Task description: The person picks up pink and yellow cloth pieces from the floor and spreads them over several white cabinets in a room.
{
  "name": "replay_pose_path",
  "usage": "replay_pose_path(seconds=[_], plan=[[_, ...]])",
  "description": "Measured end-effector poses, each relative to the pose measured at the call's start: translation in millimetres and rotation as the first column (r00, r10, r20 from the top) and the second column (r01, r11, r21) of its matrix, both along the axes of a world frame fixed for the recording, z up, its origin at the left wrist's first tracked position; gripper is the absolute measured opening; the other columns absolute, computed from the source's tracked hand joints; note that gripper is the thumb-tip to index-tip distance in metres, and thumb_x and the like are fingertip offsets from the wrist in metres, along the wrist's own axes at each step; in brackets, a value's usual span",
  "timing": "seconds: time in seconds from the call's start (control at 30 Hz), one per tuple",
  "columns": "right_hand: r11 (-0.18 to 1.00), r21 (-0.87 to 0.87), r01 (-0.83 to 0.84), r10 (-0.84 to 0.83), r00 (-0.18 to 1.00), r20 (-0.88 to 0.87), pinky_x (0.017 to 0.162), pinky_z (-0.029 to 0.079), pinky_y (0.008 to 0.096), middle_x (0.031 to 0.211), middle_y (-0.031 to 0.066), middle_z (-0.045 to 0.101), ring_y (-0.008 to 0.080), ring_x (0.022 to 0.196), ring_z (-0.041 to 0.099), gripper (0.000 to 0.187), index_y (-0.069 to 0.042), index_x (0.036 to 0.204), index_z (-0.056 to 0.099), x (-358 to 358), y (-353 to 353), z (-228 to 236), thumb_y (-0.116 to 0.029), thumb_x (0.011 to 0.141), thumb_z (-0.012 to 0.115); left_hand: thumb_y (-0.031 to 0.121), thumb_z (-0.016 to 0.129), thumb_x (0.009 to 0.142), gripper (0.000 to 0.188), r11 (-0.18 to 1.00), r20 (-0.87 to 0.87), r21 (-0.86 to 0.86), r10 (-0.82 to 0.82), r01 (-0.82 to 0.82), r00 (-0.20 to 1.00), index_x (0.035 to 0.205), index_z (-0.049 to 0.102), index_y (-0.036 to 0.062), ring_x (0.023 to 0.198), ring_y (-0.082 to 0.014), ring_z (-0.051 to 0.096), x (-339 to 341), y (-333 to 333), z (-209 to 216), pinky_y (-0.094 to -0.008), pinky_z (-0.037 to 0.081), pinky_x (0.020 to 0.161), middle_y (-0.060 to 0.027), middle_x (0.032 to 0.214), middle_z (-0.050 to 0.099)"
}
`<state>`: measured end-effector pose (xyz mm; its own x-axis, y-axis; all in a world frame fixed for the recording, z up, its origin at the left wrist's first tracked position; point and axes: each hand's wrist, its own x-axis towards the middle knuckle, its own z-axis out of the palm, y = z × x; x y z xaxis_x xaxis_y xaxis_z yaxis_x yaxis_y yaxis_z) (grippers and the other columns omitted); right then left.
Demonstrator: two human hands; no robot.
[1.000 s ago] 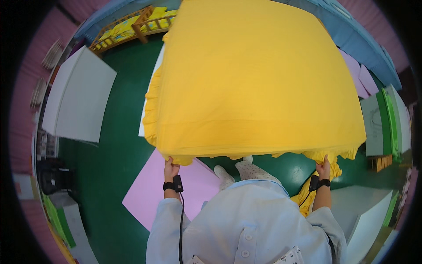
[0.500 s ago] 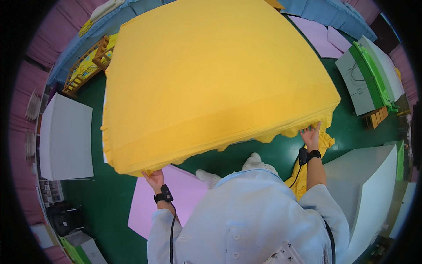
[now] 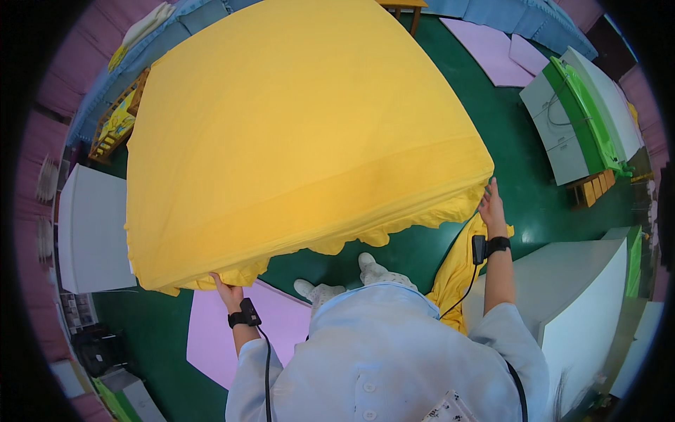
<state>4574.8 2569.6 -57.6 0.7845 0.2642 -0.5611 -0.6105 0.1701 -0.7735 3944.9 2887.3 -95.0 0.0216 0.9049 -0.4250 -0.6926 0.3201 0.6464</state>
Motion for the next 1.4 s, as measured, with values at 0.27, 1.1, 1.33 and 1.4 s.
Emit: replay_pose_path(seconds=[0.27,1.1,1.33,1.4], plan=[[0.921,0.327,-0.213,0.161,0.971,0.179,0.087,0.044,0.0317,0.117,0.0090,0.051,0.0190,0.104,0.051,0.038,-0.004,0.124,0.041,56.1,0.8,-34.4,-0.023,0.091,0.047,0.036,0.053,0.085,0.053,0.992,-0.237,-0.035,0.107,-0.119,0.966,0.126,0.036,0.0062,0.110,-0.0303,0.046,-3.8,6.8,-15.2,-0.0451,0.039,0.093,-0.0110,0.125,0.044],[0.833,-0.436,-0.342,0.532,0.714,0.456,0.073,0.045,0.0299,0.105,0.0111,0.057,0.0189,0.090,0.055,0.041,0.003,0.111,0.050,75.4,21.2,23.9,-0.032,0.089,0.050,0.037,0.052,0.084,0.054,0.974,-0.317,-0.011,0.210,-0.226,0.925,0.121,0.039,0.0000,0.104,-0.0268,0.048,-86.6,24.3,45.5,-0.0364,0.042,0.086,-0.0162,0.117,0.045],[0.709,-0.679,-0.191,0.680,0.438,0.587,0.064,0.044,0.0282,0.087,0.0107,0.062,0.0150,0.074,0.055,0.032,0.007,0.096,0.057,3.1,34.6,51.2,-0.024,0.087,0.054,0.030,0.063,0.080,0.044,0.993,-0.355,0.053,0.116,-0.104,0.927,0.108,0.048,0.0007,0.092,-0.0264,0.055,-102.3,93.1,33.7,-0.0341,0.049,0.073,-0.0145,0.104,0.053],[0.741,-0.638,-0.209,0.654,0.441,0.615,0.065,0.044,0.0268,0.086,0.0092,0.061,0.0133,0.073,0.054,0.030,0.007,0.095,0.057,-23.0,44.4,56.4,-0.021,0.086,0.056,0.023,0.067,0.077,0.039,0.991,-0.432,0.004,0.123,-0.135,0.893,0.103,0.050,-0.0002,0.083,-0.0237,0.058,-109.2,111.5,25.8,-0.0319,0.050,0.068,-0.0114,0.094,0.056]])
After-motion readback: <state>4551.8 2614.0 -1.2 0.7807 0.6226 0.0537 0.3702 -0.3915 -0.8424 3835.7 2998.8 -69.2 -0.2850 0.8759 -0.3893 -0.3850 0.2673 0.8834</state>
